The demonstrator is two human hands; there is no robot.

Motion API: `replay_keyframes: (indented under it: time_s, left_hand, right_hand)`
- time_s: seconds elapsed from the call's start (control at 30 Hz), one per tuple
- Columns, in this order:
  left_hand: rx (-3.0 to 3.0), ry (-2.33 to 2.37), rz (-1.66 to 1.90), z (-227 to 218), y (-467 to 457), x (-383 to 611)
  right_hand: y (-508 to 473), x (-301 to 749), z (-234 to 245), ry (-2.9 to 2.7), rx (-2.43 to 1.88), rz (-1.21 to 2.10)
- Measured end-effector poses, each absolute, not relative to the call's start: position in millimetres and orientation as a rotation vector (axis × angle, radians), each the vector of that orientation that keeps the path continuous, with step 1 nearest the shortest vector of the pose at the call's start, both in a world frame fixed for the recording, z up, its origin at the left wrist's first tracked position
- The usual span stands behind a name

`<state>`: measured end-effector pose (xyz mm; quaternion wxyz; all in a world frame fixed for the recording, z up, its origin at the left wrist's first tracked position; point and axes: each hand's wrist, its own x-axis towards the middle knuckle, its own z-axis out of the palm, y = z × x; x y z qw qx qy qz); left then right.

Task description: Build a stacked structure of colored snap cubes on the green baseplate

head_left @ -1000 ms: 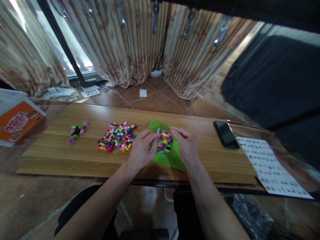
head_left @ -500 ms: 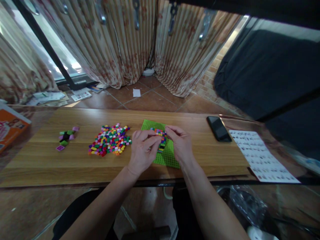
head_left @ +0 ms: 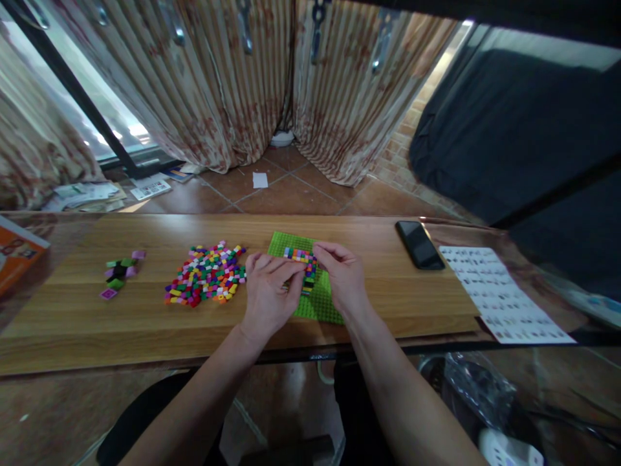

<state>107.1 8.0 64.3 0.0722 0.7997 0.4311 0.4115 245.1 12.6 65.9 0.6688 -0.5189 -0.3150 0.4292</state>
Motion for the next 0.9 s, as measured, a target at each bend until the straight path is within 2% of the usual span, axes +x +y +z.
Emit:
replay_keyframes:
  time_s: [0.9]
  left_hand:
    - [2.437,1.296,1.158,63.4,8.6,111.4]
  right_hand:
    - [14.9,246.0,61.4,-0.685,-1.141,0.972]
